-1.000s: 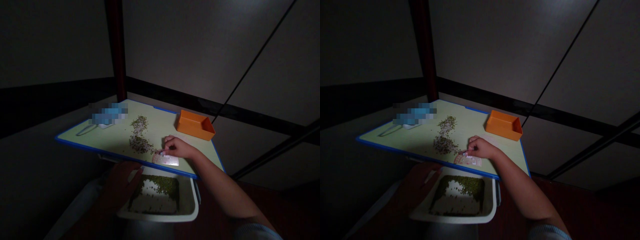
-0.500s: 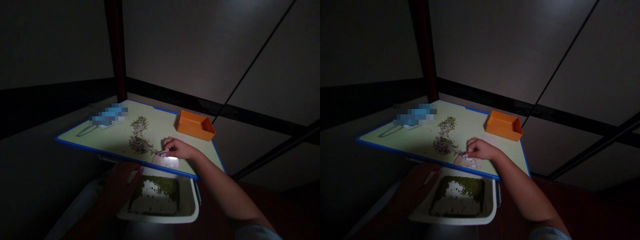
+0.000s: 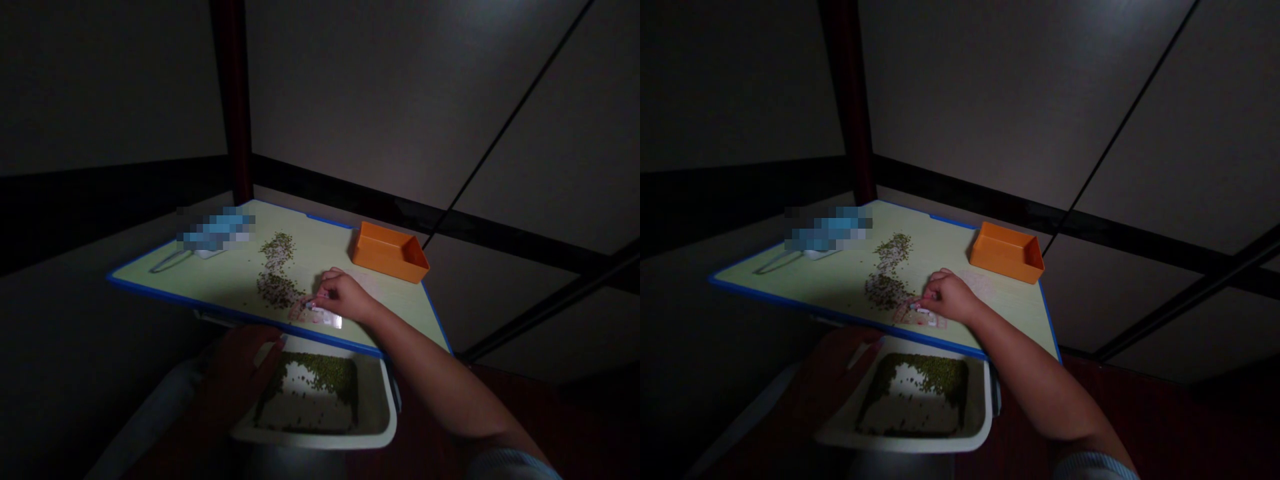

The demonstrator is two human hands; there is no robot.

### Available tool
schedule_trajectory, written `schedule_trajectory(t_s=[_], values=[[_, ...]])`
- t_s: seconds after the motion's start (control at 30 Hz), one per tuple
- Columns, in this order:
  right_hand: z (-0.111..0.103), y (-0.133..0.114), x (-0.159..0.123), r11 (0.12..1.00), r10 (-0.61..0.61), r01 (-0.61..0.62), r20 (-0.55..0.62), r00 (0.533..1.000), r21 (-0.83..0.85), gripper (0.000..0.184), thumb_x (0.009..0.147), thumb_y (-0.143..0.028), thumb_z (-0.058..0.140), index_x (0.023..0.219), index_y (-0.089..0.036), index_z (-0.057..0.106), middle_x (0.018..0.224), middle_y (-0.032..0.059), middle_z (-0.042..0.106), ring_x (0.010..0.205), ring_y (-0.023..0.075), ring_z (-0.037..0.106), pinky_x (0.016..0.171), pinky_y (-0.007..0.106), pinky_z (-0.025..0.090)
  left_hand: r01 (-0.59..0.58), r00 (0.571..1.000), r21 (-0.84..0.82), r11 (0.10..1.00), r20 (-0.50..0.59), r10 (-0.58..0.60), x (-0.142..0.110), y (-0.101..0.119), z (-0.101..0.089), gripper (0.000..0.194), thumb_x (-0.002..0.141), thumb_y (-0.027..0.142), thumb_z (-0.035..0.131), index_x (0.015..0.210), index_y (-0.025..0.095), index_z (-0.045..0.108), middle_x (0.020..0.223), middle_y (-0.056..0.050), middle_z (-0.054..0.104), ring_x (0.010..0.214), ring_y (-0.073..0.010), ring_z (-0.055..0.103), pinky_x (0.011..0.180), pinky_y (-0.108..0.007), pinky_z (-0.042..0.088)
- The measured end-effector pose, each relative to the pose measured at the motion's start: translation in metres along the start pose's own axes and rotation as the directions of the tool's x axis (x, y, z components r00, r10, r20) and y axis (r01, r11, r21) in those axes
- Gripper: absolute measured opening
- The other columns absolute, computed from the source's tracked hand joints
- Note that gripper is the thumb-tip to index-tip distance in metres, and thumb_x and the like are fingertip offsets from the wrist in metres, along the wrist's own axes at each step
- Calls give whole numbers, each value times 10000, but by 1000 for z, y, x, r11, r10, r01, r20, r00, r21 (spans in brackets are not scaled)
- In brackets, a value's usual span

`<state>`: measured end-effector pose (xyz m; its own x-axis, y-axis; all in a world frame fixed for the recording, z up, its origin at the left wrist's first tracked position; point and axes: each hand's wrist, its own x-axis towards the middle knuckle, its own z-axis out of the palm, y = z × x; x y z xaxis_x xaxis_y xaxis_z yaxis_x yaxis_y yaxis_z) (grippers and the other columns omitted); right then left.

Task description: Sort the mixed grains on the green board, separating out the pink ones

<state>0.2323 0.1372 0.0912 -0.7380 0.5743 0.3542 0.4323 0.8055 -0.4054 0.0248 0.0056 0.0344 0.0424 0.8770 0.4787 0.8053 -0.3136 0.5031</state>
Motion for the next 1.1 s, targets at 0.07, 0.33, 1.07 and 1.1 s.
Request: schedule_trajectory(t_s=[0.07, 0.33, 1.07, 1.1], values=[[1, -3, 1, 1000, -13, 13, -6, 1000, 2, 232, 745, -271, 740, 616, -159, 583, 654, 0, 521, 719, 145, 477, 692, 256, 350, -2, 1000, -5, 1000, 1, 2, 0, 0, 0, 333, 839, 486, 426, 897, 246, 650, 902, -13, 704, 875, -183, 635, 823, -355, 483], [0, -7, 0, 995, -39, 35, 34, 999, 98, 281, 772, -303, 716, 596, -165, 545, 635, -12, 491, 702, 136, 473, 689, 250, 356, 13, 1000, 4, 1000, 15, -13, 0, -1, 1, 336, 838, 492, 425, 878, 248, 654, 898, -9, 705, 875, -174, 632, 834, -333, 476], [-25, 12, -10, 920, 267, -198, -170, 949, 339, 454, 820, -568, 531, 595, -179, 463, 622, -16, 447, 599, 108, 416, 563, 235, 318, 35, 999, -19, 999, 12, -35, -2, -5, 4, 332, 829, 501, 449, 905, 253, 657, 931, -8, 709, 899, -175, 630, 850, -330, 468], [-27, 12, -11, 919, 274, -221, -127, 953, 327, 462, 820, -566, 530, 580, -181, 447, 600, -24, 428, 577, 100, 398, 545, 230, 304, 36, 999, -22, 999, 14, -35, -2, -5, 4, 331, 830, 501, 449, 903, 254, 659, 934, -8, 710, 901, -175, 631, 854, -329, 468]])
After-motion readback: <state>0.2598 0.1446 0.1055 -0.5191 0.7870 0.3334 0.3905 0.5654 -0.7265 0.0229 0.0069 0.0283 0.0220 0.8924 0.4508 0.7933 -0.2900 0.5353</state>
